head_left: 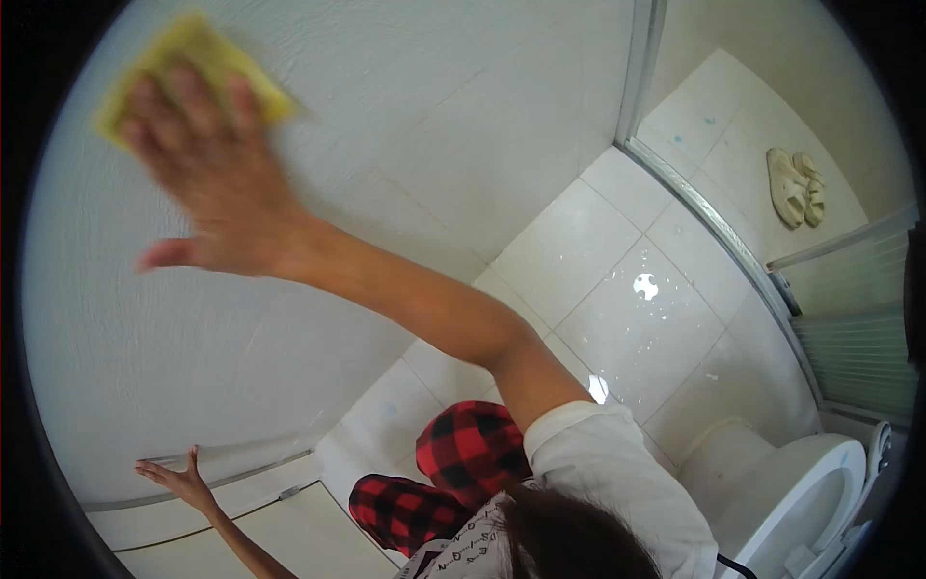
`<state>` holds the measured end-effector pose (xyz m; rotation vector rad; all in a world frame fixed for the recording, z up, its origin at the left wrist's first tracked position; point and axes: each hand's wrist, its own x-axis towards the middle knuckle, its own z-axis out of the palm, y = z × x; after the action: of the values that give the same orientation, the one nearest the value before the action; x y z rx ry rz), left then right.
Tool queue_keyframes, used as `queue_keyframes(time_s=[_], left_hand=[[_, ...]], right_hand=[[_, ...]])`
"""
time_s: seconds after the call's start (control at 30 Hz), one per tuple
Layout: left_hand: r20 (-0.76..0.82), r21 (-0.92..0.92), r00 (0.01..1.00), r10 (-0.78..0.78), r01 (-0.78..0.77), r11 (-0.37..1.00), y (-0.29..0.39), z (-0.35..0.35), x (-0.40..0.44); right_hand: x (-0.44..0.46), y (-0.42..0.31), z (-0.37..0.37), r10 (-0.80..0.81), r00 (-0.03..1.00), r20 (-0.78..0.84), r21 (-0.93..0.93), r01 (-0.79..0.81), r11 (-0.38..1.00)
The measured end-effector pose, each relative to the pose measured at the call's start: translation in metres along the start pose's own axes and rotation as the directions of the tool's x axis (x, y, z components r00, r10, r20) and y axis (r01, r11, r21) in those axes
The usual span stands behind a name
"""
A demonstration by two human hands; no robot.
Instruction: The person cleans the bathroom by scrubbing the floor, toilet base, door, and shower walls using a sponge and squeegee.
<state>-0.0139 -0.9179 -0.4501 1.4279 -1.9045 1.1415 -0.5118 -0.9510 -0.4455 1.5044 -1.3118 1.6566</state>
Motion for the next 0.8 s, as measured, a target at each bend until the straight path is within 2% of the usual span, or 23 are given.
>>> queue_keyframes(time_s=[0.03,0.07,0.13,0.17,0.2,0.27,0.3,0.33,0.37,0.4,0.43,0.47,0.5,0.53,0.57,0.6,0.63,0.67,0.73,0.77,0.8], left_hand=[[-0.007,0.007,1.000,-0.009,0.009,1.000,0.000,0.000,0.000],[-0.005,-0.006,1.000,0.003,-0.003,1.000,0.001,0.001,0.000],[-0.004,-0.007,1.000,-0.002,0.002,1.000,0.001,-0.002,-0.004],[0.004,-0.011,1.000,-0.020,0.020,1.000,0.005,0.000,-0.003],[0.034,-0.013,0.999,-0.017,0.018,1.000,0.004,-0.002,0.000],[0.049,0.007,0.998,0.025,-0.026,1.000,-0.006,-0.008,0.003],[0.019,0.008,0.999,0.031,-0.031,0.999,-0.003,0.002,-0.001],[-0.076,-0.137,0.981,0.180,-0.189,0.972,-0.008,0.007,-0.002],[-0.035,-0.113,0.982,0.188,-0.191,0.975,-0.008,-0.003,-0.003],[0.010,-0.032,0.991,0.135,-0.134,0.990,0.001,-0.005,-0.002],[0.044,0.054,0.996,0.079,-0.082,0.995,0.007,-0.006,0.002],[0.055,0.076,0.995,0.079,-0.083,0.994,0.009,-0.008,0.005],[0.069,0.072,0.998,0.000,-0.005,0.997,0.012,-0.008,0.004],[0.079,0.061,0.994,-0.080,0.075,0.995,0.014,-0.005,0.002],[0.090,0.066,0.992,-0.089,0.083,0.994,0.014,-0.005,0.000],[0.077,0.059,0.995,-0.060,0.055,0.997,0.015,-0.006,0.001],[0.052,0.052,0.998,-0.034,0.031,0.998,0.017,-0.004,0.003],[0.039,0.050,0.998,-0.045,0.043,0.998,0.015,-0.002,0.000],[0.054,0.066,0.997,-0.057,0.053,0.996,0.012,-0.003,0.003],[0.044,0.075,0.997,-0.057,0.053,0.996,0.012,-0.004,0.006],[0.036,0.055,0.999,-0.013,0.011,0.998,0.012,-0.005,0.007]], right_hand=[[-0.042,0.020,0.002,0.033,0.994,0.106,0.120,-0.045,0.992],[-0.099,0.049,0.013,0.163,0.986,-0.042,0.114,-0.157,0.981],[-0.238,0.129,0.008,0.343,0.927,-0.149,0.035,-0.342,0.939],[-0.301,0.160,0.004,0.586,0.800,-0.125,0.020,-0.589,0.808],[-0.308,0.175,-0.012,0.927,0.364,-0.093,0.230,-0.898,0.375],[-0.340,0.136,0.005,0.952,0.306,-0.007,0.278,-0.914,0.296],[-0.330,0.097,0.032,0.870,0.493,0.013,0.278,-0.837,0.471],[-0.335,0.039,0.048,0.773,0.633,0.049,0.282,-0.751,0.597],[-0.336,-0.009,0.034,0.574,0.743,0.344,0.223,-0.658,0.719],[-0.327,-0.031,0.026,0.289,0.755,0.589,0.232,-0.500,0.834],[-0.332,-0.017,0.029,0.278,0.756,0.593,0.251,-0.501,0.828],[-0.349,0.017,0.029,0.229,0.794,0.563,0.240,-0.423,0.874],[-0.360,0.057,0.025,0.178,0.825,0.536,0.219,-0.340,0.915],[-0.332,0.099,0.006,0.274,0.914,0.298,0.152,-0.329,0.932],[-0.308,0.148,-0.006,0.527,0.841,0.119,0.199,-0.540,0.818],[-0.289,0.175,-0.014,0.651,0.756,0.068,0.378,-0.624,0.684],[-0.272,0.202,-0.022,0.759,0.651,0.016,0.561,-0.634,0.532],[-0.272,0.195,-0.017,0.709,0.702,-0.064,0.293,-0.666,0.686],[-0.277,0.112,0.016,0.641,0.764,-0.074,0.093,-0.635,0.767],[-0.287,0.054,0.038,0.519,0.854,-0.049,0.211,-0.499,0.841],[-0.288,0.008,0.028,0.295,0.863,0.410,0.274,-0.424,0.863]])
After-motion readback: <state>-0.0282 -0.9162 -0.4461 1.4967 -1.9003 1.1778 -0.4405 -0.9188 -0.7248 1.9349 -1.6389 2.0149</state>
